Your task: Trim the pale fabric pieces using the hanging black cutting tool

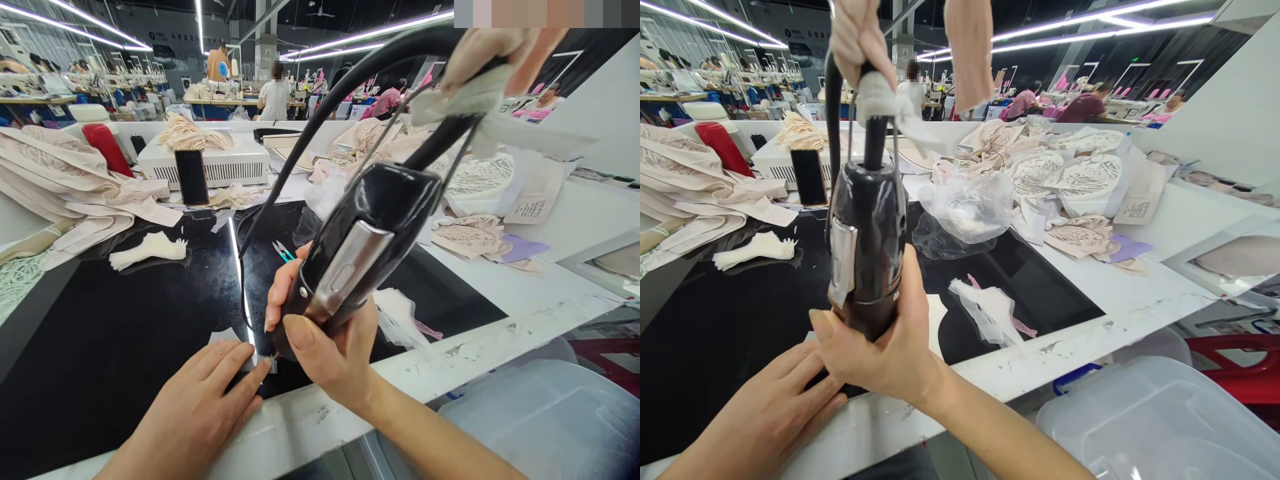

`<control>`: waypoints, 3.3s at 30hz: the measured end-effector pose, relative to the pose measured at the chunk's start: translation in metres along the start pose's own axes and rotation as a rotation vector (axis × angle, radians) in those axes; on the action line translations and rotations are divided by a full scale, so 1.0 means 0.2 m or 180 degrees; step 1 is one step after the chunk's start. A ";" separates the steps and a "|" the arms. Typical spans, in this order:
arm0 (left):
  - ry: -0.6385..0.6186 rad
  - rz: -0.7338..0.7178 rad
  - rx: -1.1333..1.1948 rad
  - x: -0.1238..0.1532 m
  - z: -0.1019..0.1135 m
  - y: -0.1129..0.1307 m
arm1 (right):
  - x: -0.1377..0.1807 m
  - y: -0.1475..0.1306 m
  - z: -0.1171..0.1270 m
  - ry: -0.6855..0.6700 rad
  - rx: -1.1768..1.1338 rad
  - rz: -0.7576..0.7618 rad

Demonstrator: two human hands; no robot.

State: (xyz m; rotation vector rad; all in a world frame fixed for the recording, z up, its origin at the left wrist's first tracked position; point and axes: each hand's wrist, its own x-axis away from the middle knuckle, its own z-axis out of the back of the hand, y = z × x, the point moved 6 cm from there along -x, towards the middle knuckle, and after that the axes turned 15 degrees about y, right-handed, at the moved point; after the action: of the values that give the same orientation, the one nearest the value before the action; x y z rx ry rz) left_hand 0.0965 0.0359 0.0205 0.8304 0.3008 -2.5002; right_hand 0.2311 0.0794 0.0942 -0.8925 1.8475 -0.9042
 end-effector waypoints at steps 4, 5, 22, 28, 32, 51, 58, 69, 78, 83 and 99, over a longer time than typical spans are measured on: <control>0.0088 0.0009 -0.0011 0.00 0.01 0.00 | 0.00 0.00 0.01 0.0050 0.0103 -0.0038; 0.0116 0.0009 -0.0017 0.00 0.01 0.00 | 0.00 0.00 0.01 0.0064 0.0136 -0.0071; 0.0154 0.0115 0.0078 0.00 -0.01 0.00 | 0.04 0.01 0.03 -0.0037 -0.0202 -0.0059; 0.0101 0.0324 0.0083 0.08 0.10 -0.10 | 0.01 -0.05 -0.01 -0.0123 -0.0217 0.0054; 0.0099 0.1042 -0.0044 0.24 0.19 -0.23 | 0.00 -0.06 -0.09 -0.0330 -0.0076 -0.0102; 0.0245 0.2124 0.0341 0.30 0.16 -0.29 | 0.06 0.08 -0.39 -0.0511 -0.0425 -0.0250; 0.0197 0.2138 0.0423 0.30 0.15 -0.31 | 0.09 0.12 -0.43 -0.0516 -0.0460 -0.0176; 0.0074 0.2616 0.0621 0.32 0.12 -0.31 | 0.08 0.17 -0.46 -0.0613 -0.0637 -0.0062; 0.0118 0.2663 0.0803 0.31 0.12 -0.30 | 0.08 0.18 -0.47 -0.0574 -0.0672 -0.0047; 0.0251 0.2948 0.1036 0.33 0.12 -0.32 | 0.08 0.18 -0.47 -0.0497 -0.0620 -0.0096; 0.0392 0.2791 0.0821 0.36 0.14 -0.33 | 0.13 0.18 -0.48 -0.0711 -0.0606 -0.0280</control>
State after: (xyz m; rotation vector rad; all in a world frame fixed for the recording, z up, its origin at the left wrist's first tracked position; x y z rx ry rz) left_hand -0.0014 0.0566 0.0017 0.9503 -0.3050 -1.6790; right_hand 0.1270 0.0971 0.0888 -1.1519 1.7303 -0.6583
